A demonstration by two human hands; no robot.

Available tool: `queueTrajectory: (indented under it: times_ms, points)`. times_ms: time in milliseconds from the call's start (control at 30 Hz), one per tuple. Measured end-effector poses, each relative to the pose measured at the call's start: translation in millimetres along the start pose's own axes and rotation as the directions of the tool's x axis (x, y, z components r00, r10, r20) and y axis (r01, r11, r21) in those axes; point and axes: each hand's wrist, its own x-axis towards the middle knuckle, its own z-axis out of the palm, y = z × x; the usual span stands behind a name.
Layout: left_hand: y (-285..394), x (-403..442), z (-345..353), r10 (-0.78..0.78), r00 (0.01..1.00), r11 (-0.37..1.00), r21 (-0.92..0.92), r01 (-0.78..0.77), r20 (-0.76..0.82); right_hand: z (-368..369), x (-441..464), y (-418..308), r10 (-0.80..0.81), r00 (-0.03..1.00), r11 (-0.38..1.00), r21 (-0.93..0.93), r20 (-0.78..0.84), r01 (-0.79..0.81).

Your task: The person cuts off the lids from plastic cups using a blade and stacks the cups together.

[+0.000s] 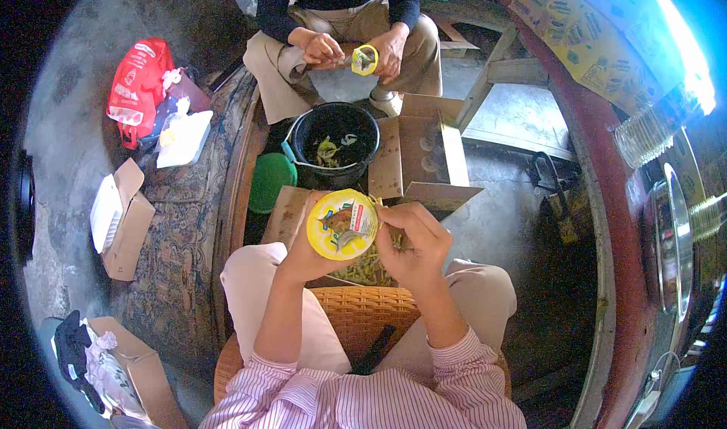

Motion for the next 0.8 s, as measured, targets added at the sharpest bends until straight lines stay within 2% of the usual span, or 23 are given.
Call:
queueTrajectory:
  times_ms: [100, 200, 433, 800]
  points:
    - [0, 3, 0, 0.026, 1.0, 0.999, 0.035, -0.026, -0.007, 2, -1, 0, 0.011, 0.999, 1.0, -0.006, -0.03, -0.011]
    - [-8, 2, 4, -0.019, 0.998, 0.995, -0.104, 0.013, -0.056, 4, -1, 0, 0.007, 0.998, 1.0, -0.023, -0.059, -0.008]
    - [-4, 2, 1, -0.034, 0.997, 0.999, -0.026, 0.032, -0.071, 6, -5, 3, 0.002, 0.999, 1.0, 0.013, -0.049, -0.002]
    - [-9, 1, 2, 0.002, 0.997, 0.999, 0.054, 0.002, -0.081, 7, -4, -1, -0.021, 0.999, 0.998, -0.056, -0.044, 0.018]
